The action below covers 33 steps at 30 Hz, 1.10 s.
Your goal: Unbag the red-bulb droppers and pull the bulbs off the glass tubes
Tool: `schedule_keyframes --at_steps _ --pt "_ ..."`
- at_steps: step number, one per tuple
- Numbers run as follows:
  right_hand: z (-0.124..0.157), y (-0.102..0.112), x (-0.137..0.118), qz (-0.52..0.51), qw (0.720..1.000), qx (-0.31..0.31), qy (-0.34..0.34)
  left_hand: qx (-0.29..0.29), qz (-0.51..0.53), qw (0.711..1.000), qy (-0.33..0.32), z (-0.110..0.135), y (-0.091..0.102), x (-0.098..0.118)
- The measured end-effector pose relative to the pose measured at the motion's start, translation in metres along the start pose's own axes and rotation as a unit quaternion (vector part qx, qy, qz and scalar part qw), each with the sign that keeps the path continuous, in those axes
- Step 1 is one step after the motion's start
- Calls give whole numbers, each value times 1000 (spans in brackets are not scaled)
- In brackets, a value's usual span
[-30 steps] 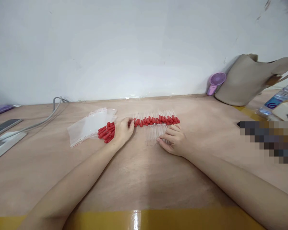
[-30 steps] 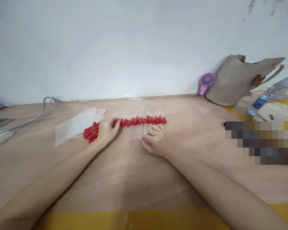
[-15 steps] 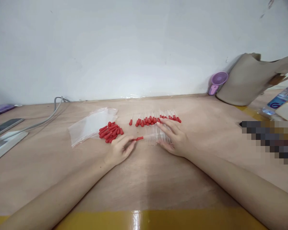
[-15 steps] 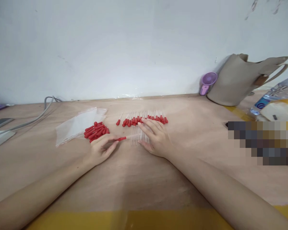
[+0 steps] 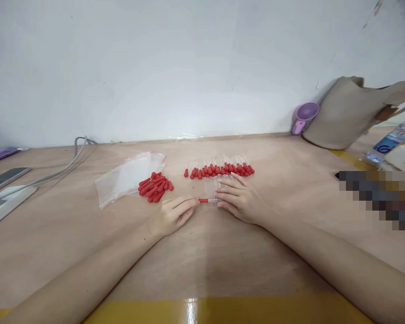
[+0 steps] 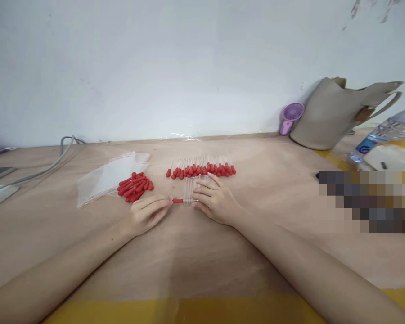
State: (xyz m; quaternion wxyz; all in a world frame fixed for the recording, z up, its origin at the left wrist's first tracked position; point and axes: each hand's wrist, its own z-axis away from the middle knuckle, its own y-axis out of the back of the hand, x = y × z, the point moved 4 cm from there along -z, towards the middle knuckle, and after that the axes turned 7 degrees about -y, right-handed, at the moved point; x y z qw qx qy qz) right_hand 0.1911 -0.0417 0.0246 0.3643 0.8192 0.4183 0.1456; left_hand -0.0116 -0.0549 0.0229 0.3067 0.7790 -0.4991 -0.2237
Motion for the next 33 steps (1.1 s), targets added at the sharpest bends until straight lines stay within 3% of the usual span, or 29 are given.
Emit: schedule_keyframes --at_steps 6,13,20,25,33 --pt "1 -4 1 -34 999 0 16 -57 27 996 68 -18 -10 4" --pt "3 -4 -2 -45 998 12 36 -63 44 996 36 -24 -22 6" --pt "0 -6 -10 -42 998 -6 35 -46 -19 999 -14 -25 -19 12" --pt "2 -9 -10 -97 994 -5 46 -61 -45 996 -38 -28 -16 16" --pt "4 -4 -13 -64 996 -2 65 -85 -42 995 -44 -31 -14 19"
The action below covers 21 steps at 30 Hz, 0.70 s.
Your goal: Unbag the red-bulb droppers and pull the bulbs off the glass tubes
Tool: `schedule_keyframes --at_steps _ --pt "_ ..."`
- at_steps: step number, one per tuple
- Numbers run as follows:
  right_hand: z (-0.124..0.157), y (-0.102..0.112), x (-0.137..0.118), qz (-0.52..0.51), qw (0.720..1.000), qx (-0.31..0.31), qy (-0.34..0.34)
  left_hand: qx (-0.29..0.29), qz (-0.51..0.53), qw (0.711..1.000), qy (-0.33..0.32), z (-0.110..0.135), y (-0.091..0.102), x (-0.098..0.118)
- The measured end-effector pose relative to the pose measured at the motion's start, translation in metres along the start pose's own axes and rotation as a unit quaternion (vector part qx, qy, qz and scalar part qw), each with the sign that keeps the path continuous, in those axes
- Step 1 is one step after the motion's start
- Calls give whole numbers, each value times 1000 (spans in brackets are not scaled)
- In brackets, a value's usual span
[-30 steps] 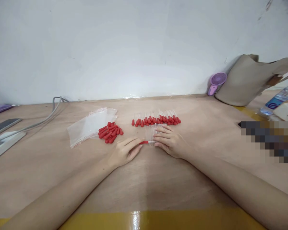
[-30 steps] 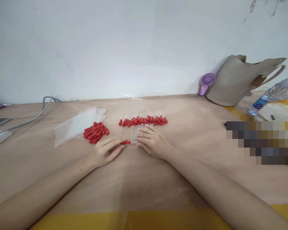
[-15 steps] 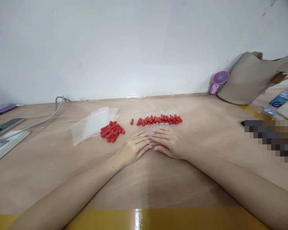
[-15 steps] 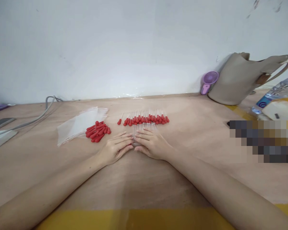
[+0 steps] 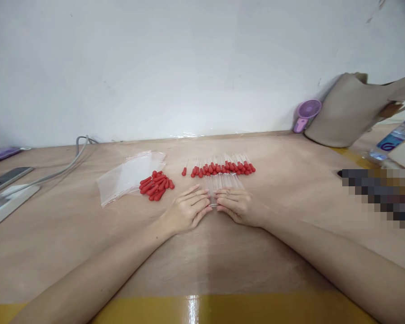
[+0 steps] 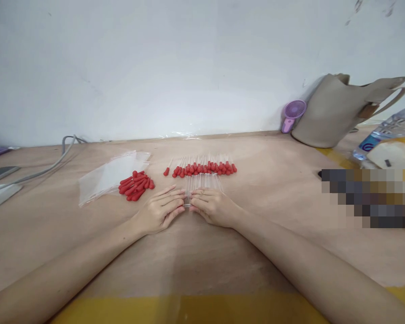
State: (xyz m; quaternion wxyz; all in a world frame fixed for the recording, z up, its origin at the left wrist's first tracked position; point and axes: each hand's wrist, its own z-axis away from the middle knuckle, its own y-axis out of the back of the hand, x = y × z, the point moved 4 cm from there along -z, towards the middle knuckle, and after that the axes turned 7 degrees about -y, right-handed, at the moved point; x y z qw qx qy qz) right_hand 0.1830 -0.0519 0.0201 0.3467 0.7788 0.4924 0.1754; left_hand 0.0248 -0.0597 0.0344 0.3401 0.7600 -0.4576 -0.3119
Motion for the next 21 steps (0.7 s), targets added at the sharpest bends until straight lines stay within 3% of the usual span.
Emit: schedule_keyframes --at_steps 21 --pt "4 5 1 10 999 42 24 -5 34 999 31 5 -4 -6"
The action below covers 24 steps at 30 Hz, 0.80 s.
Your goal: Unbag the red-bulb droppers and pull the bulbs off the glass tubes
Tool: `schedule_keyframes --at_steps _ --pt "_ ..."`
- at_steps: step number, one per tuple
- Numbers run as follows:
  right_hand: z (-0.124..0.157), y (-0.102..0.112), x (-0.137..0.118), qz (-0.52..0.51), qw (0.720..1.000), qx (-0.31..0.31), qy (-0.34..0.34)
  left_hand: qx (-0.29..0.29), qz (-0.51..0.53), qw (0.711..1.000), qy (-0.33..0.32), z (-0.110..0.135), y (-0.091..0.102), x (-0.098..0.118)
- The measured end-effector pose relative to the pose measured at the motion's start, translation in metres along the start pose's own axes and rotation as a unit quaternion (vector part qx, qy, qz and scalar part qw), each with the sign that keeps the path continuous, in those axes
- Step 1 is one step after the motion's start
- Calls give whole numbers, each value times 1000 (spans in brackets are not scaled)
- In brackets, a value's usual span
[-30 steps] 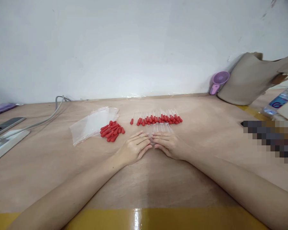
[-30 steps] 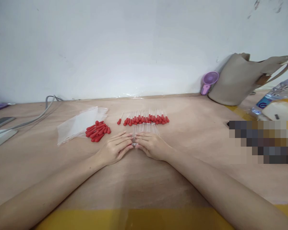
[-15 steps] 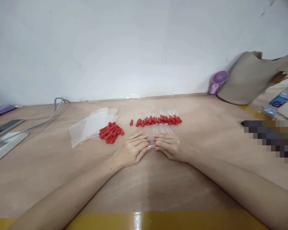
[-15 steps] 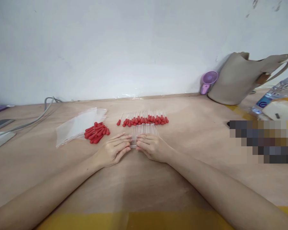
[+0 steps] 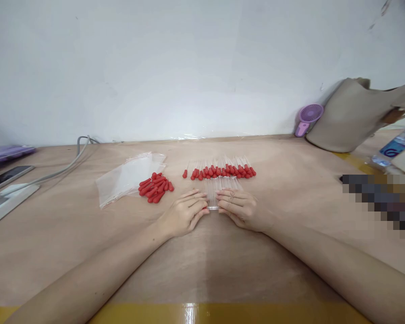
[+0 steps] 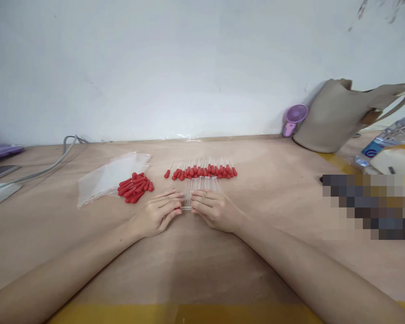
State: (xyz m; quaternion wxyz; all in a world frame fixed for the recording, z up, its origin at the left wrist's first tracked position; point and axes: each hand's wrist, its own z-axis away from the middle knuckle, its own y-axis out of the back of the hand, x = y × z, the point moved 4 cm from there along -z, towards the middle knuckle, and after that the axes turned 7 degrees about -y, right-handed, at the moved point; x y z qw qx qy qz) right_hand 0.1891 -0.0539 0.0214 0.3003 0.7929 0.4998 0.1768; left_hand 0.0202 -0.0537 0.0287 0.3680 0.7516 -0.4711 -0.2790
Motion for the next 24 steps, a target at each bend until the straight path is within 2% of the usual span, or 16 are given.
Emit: schedule_keyframes --at_steps 12,17,19,21,24 --pt "-4 4 -6 23 1000 11 16 18 -16 1000 -11 0 4 5" --pt "1 7 0 26 999 20 26 18 3 1000 10 7 6 -4" --pt "4 12 8 19 999 37 -12 33 -11 999 39 13 9 -12" --pt "6 16 20 22 993 67 -94 48 -33 996 65 18 13 -18" --pt "7 18 32 83 972 91 -200 60 -56 993 82 21 16 -20"
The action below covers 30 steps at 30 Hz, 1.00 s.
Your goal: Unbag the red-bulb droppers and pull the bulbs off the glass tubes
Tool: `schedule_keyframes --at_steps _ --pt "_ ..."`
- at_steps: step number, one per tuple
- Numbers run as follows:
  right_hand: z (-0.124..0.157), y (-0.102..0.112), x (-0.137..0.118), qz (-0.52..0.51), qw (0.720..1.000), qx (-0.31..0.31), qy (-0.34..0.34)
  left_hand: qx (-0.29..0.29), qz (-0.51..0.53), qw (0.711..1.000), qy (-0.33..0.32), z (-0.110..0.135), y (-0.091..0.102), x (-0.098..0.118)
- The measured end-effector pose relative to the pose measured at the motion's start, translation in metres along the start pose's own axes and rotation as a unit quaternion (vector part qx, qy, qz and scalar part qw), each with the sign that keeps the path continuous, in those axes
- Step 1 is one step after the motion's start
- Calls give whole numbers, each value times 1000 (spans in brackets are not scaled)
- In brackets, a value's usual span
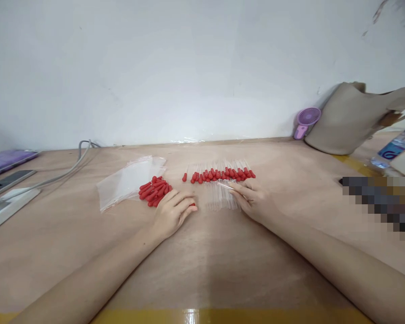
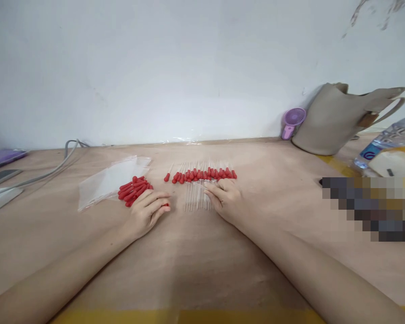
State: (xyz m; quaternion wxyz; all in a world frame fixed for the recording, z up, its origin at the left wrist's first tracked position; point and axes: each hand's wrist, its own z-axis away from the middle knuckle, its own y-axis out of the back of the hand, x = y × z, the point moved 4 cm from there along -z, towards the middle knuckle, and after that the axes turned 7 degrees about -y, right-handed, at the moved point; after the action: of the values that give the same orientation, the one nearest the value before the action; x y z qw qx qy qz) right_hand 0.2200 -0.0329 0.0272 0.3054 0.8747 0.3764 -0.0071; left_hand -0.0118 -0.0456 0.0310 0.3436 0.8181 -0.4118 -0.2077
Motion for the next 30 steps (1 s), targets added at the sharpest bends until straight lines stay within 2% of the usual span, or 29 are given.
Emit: schedule_keyframes --at_steps 3,5,7,11,14,16,18,21,27,30 --pt "-3 -6 1 52 998 -13 -27 30 -3 999 20 -4 5 -2" --pt "-5 -10 1 42 998 -24 -41 51 -4 998 39 -10 13 -8" --pt "-7 -12 0 25 998 -30 -51 70 -25 994 77 -17 28 -20" --pt "-9 -17 -1 20 997 -56 -45 96 -82 969 213 -25 70 -61" --pt "-9 -20 -1 31 997 -62 -39 51 -47 940 334 -19 93 -95" --pt "-8 -21 -1 22 997 -58 -38 -11 12 924 381 -12 99 -111" --pt "-8 -21 -3 7 997 -63 -38 -70 53 917 388 -5 100 -120" --pt "-9 -19 -6 1 996 -79 -40 -116 46 911 393 5 96 -127" --pt "-7 -22 -8 -17 994 -111 -18 -264 23 867 422 18 73 -131" --pt "-4 -24 -8 -13 992 -125 -13 -295 32 857 421 20 69 -132"
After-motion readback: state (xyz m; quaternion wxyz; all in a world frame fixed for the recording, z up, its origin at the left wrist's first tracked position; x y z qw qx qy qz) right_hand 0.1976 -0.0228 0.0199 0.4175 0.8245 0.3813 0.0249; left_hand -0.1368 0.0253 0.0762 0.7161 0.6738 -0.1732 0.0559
